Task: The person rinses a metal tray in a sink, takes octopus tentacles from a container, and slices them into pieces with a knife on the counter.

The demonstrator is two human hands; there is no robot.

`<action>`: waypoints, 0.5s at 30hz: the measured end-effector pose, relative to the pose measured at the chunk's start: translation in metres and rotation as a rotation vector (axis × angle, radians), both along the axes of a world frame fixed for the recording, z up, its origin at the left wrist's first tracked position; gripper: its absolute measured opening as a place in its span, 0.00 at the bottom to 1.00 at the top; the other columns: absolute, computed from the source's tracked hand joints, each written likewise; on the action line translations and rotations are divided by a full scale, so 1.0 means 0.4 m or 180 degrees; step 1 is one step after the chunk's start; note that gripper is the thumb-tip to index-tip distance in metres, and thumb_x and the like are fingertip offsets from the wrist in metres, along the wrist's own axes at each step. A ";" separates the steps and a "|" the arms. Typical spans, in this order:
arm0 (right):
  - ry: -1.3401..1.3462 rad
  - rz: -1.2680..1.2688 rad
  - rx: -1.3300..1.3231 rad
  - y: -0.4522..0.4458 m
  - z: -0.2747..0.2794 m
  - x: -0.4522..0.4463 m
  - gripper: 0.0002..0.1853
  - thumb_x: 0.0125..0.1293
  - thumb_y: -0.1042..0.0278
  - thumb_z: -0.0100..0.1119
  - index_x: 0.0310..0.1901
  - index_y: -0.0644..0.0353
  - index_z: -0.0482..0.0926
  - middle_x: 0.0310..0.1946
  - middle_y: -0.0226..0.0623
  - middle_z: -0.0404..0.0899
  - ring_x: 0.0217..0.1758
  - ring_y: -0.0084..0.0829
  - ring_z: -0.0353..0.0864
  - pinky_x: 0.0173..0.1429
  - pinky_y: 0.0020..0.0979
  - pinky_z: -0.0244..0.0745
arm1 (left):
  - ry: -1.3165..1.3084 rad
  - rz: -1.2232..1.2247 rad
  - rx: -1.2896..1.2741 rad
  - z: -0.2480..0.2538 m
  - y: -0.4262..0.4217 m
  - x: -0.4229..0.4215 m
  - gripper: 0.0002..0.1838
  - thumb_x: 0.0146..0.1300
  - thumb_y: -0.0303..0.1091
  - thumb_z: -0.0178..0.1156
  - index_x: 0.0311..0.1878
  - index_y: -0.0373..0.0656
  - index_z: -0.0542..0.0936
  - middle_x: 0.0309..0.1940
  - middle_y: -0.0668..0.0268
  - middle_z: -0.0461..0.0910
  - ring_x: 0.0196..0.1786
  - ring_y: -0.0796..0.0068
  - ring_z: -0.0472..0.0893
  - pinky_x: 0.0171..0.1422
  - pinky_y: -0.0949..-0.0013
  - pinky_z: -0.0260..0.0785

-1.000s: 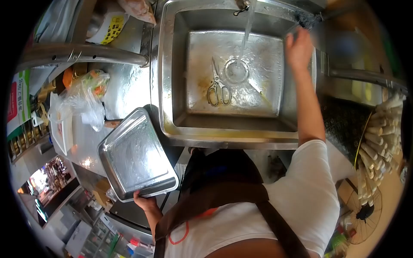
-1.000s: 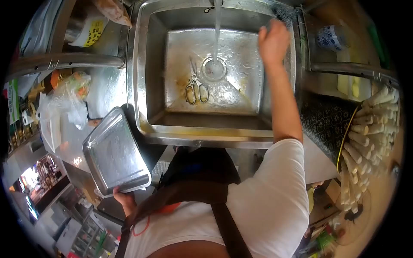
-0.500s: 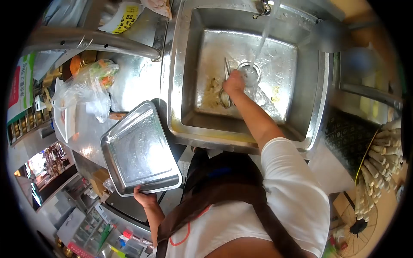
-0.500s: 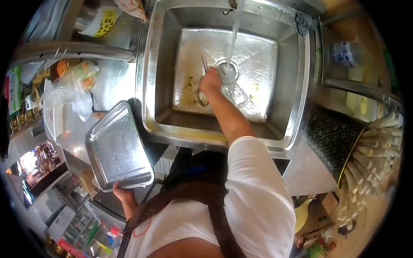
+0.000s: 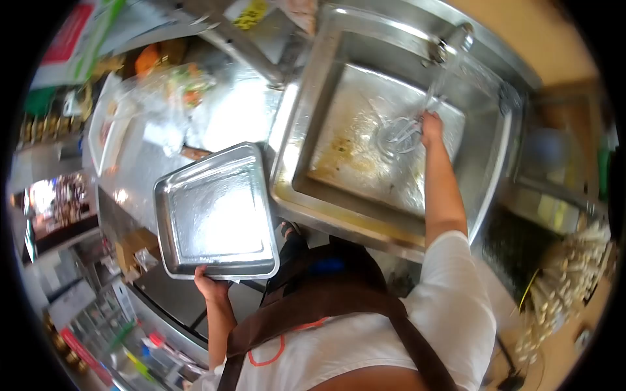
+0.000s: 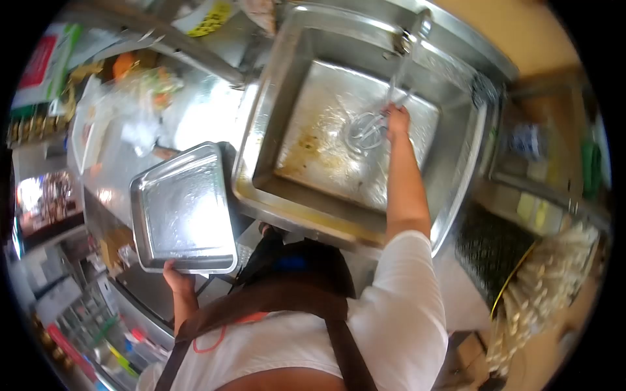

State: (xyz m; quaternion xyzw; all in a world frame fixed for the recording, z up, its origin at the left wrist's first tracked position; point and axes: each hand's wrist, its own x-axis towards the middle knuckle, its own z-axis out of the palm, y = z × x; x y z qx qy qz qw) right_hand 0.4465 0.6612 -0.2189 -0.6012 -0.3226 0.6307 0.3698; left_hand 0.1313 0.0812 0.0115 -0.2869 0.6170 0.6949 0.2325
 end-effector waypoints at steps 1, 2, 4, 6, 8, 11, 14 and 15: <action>0.0343 -0.0018 0.0003 0.030 -0.036 0.005 0.11 0.63 0.67 0.59 0.44 0.63 0.74 0.33 0.38 0.80 0.30 0.30 0.78 0.30 0.33 0.74 | -0.0006 0.0043 0.0015 0.007 0.005 0.005 0.25 0.50 0.36 0.51 0.52 0.34 0.71 0.50 0.56 0.74 0.54 0.54 0.73 0.62 0.51 0.64; 0.0291 0.0210 -0.0043 0.038 -0.022 -0.007 0.10 0.63 0.68 0.59 0.43 0.63 0.75 0.33 0.38 0.81 0.31 0.31 0.78 0.30 0.33 0.74 | 0.0050 0.0084 0.0095 -0.011 -0.010 0.000 0.24 0.50 0.36 0.51 0.51 0.35 0.71 0.49 0.56 0.74 0.53 0.54 0.73 0.62 0.52 0.64; 0.0183 0.0613 -0.0130 0.014 0.047 -0.034 0.10 0.64 0.69 0.57 0.45 0.63 0.75 0.34 0.37 0.81 0.33 0.30 0.79 0.33 0.33 0.74 | 0.0034 0.0119 0.0182 -0.009 -0.005 0.001 0.22 0.50 0.34 0.50 0.50 0.35 0.73 0.48 0.57 0.76 0.51 0.56 0.74 0.61 0.55 0.66; 0.0154 0.0875 -0.0136 -0.006 0.107 -0.057 0.10 0.65 0.69 0.56 0.46 0.63 0.75 0.35 0.37 0.81 0.35 0.30 0.79 0.35 0.33 0.74 | -0.0091 0.0111 0.0375 -0.016 -0.016 -0.003 0.22 0.50 0.34 0.50 0.49 0.35 0.73 0.47 0.57 0.76 0.51 0.57 0.75 0.60 0.56 0.67; 0.0261 0.0670 -0.0124 -0.032 0.135 -0.071 0.10 0.65 0.71 0.56 0.47 0.62 0.74 0.35 0.37 0.81 0.34 0.29 0.79 0.34 0.32 0.73 | -0.0074 0.0170 0.0349 -0.030 -0.030 -0.008 0.21 0.50 0.32 0.50 0.48 0.33 0.73 0.45 0.56 0.76 0.50 0.57 0.75 0.59 0.58 0.68; -0.0751 0.1440 -0.0022 -0.034 0.038 -0.038 0.09 0.66 0.72 0.55 0.47 0.61 0.73 0.34 0.36 0.81 0.35 0.28 0.80 0.32 0.30 0.72 | 0.0037 0.0200 0.0575 -0.075 -0.082 -0.023 0.15 0.52 0.32 0.49 0.42 0.36 0.75 0.38 0.58 0.77 0.44 0.59 0.76 0.55 0.57 0.69; 0.0051 0.1132 -0.0246 -0.096 0.111 -0.063 0.08 0.64 0.75 0.52 0.44 0.60 0.73 0.34 0.35 0.82 0.33 0.26 0.79 0.29 0.27 0.70 | 0.0102 0.0352 0.0534 -0.032 -0.054 -0.018 0.14 0.51 0.31 0.50 0.40 0.36 0.75 0.38 0.59 0.78 0.43 0.60 0.77 0.54 0.59 0.69; 0.0004 0.1164 -0.0257 -0.120 0.112 -0.069 0.08 0.64 0.75 0.52 0.44 0.60 0.73 0.34 0.35 0.82 0.33 0.26 0.79 0.29 0.27 0.70 | 0.0072 0.0269 0.0582 -0.043 -0.083 -0.013 0.15 0.51 0.30 0.50 0.42 0.35 0.76 0.39 0.59 0.78 0.45 0.60 0.77 0.56 0.60 0.69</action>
